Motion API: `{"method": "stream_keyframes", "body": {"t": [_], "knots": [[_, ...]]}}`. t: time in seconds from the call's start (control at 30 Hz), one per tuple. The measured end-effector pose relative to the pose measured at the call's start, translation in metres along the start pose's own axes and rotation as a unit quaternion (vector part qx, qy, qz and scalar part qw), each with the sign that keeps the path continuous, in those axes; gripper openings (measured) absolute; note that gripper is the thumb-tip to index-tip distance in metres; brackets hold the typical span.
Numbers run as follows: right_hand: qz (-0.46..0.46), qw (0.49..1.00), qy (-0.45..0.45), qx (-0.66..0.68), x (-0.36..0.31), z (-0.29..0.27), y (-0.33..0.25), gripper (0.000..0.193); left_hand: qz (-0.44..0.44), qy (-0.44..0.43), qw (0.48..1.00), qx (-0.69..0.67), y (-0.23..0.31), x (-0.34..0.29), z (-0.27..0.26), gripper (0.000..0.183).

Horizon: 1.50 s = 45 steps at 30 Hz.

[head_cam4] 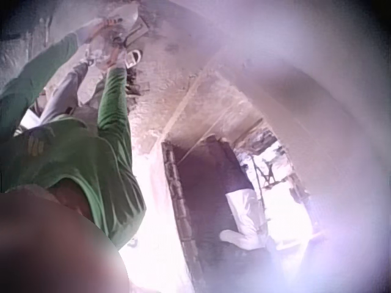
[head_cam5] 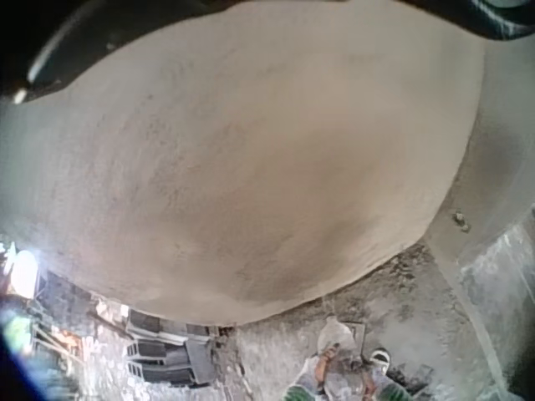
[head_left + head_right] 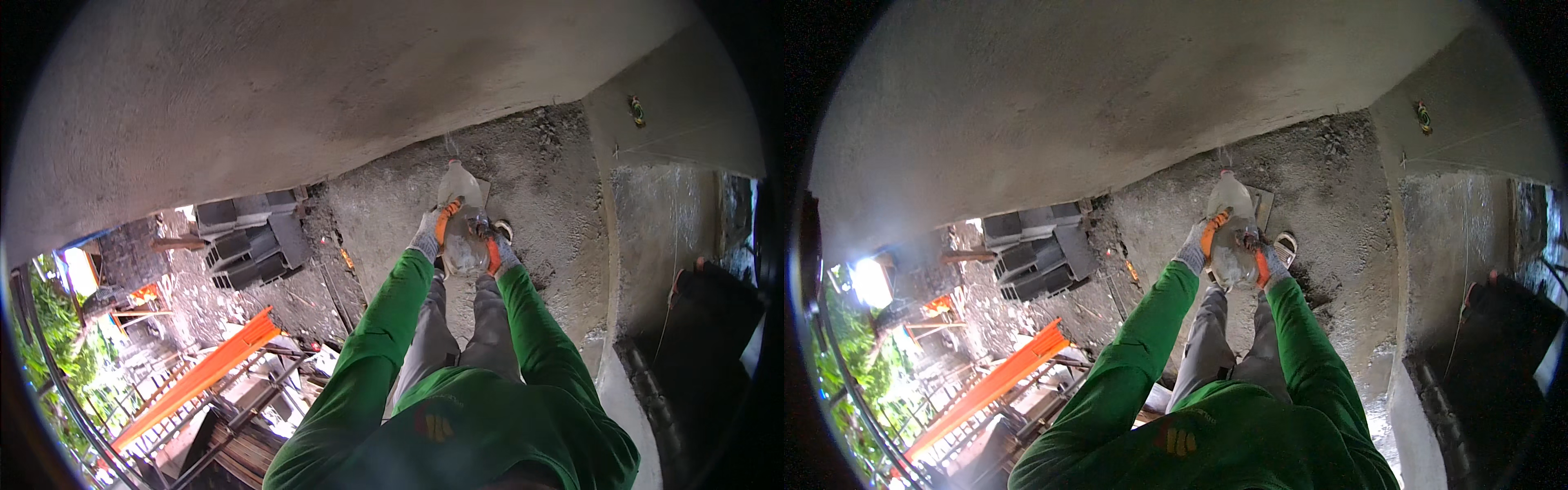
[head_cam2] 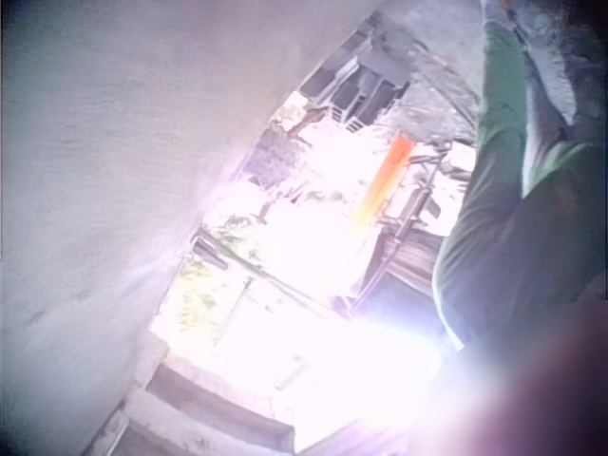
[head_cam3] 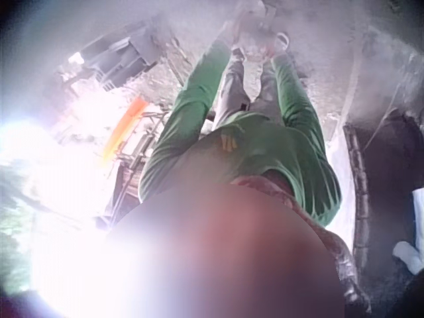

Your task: The person smooths a wet plastered wall with a trowel, then walks to a tap to fill a plastic bottle with water. They return to the wall and spray water from the bottle while continuing to smooth the surface with the trowel.

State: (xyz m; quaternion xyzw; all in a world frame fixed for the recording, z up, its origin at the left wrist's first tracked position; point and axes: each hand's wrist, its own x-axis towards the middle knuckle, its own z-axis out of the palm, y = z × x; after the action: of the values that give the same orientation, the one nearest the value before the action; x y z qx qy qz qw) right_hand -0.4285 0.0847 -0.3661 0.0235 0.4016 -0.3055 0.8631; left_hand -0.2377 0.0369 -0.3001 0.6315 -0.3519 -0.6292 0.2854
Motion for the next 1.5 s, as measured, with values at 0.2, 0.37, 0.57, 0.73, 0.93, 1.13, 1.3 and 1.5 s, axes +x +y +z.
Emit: {"method": "stream_keyframes", "body": {"t": [0.2,0.37,0.57,0.73,0.93,1.13,1.3,1.5], "knots": [[-0.031,0.995,-0.050,-0.081,-0.041,0.107,0.012,0.053,-0.089,0.068,0.983,-0.144,0.024,-0.087,-0.063,0.050],[-0.166,0.942,-0.137,-0.257,-0.082,0.200,0.015,0.065,0.038,0.122,0.942,-0.310,0.070,-0.144,-0.107,0.045],[-0.127,0.986,-0.103,0.004,-0.140,0.231,-0.038,0.046,0.002,0.026,0.904,-0.427,0.197,-0.167,-0.070,0.036],[-0.215,0.966,-0.143,0.006,-0.172,0.219,-0.071,0.045,0.052,-0.058,0.902,-0.425,0.249,-0.188,-0.050,0.047],[-0.201,0.953,-0.218,-0.062,-0.151,0.237,-0.038,0.078,0.117,0.018,0.901,-0.416,0.243,-0.233,-0.096,0.046],[-0.292,0.887,-0.259,-0.248,-0.166,0.302,-0.019,0.086,0.188,0.061,0.906,-0.373,0.263,-0.270,-0.135,0.045],[-0.379,0.877,-0.205,-0.212,-0.210,0.328,-0.064,0.063,0.202,0.000,0.930,-0.306,0.320,-0.250,-0.095,0.044],[-0.397,0.884,-0.234,-0.081,-0.235,0.268,-0.098,0.046,0.245,-0.114,0.957,-0.105,0.331,-0.192,-0.031,0.049]]}}
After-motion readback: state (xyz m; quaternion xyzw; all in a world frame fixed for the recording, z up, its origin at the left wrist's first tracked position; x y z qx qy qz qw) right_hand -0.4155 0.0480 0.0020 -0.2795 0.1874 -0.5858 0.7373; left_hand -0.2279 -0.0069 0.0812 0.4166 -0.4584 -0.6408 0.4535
